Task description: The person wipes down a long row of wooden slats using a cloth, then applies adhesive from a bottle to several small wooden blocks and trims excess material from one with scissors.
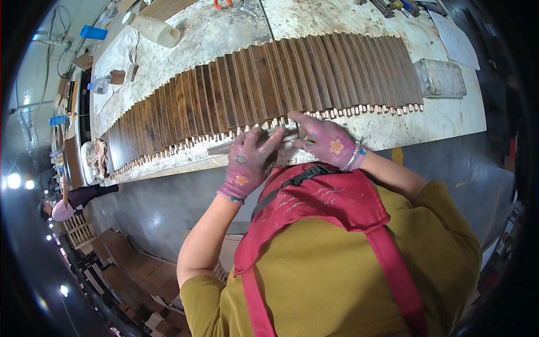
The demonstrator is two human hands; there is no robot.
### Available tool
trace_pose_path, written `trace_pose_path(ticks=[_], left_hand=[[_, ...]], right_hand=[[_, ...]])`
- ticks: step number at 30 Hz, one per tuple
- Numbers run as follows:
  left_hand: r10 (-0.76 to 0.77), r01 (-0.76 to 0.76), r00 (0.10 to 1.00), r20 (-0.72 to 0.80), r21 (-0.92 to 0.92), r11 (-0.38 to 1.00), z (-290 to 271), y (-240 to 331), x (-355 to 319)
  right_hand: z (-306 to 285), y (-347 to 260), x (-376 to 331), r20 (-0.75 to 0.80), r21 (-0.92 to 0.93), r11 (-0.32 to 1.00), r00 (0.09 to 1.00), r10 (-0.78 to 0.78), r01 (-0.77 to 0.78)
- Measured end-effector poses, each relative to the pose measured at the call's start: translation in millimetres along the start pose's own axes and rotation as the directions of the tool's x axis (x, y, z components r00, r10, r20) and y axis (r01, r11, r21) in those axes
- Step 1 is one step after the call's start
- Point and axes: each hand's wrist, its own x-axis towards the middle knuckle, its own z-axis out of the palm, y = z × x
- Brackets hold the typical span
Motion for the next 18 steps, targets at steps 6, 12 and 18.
trace_pose_path(ticks=[6, 12, 18], left_hand=[[0.007, -0.059, 0.972, -0.233, -0.217, 0.974, 14.2, -14.8, -3.4], [-0.091, 0.047, 0.952, -0.293, -0.154, 0.987, 29.2, -6.1, -18.3], [-0.253, 0.272, 0.958, -0.139, 0.141, 0.952, 5.3, -18.5, -16.7]], right_hand=[[14.9, 17.7, 13.1, -0.016, -0.126, 0.992, 1.0, -0.023, 0.021], [32.4, 22.3, 10.9, -0.11, -0.046, 0.991, 0.985, -0.131, 0.126], [35.7, 27.7, 12.3, -0.064, -0.155, 0.986, 0.996, -0.063, 0.053]])
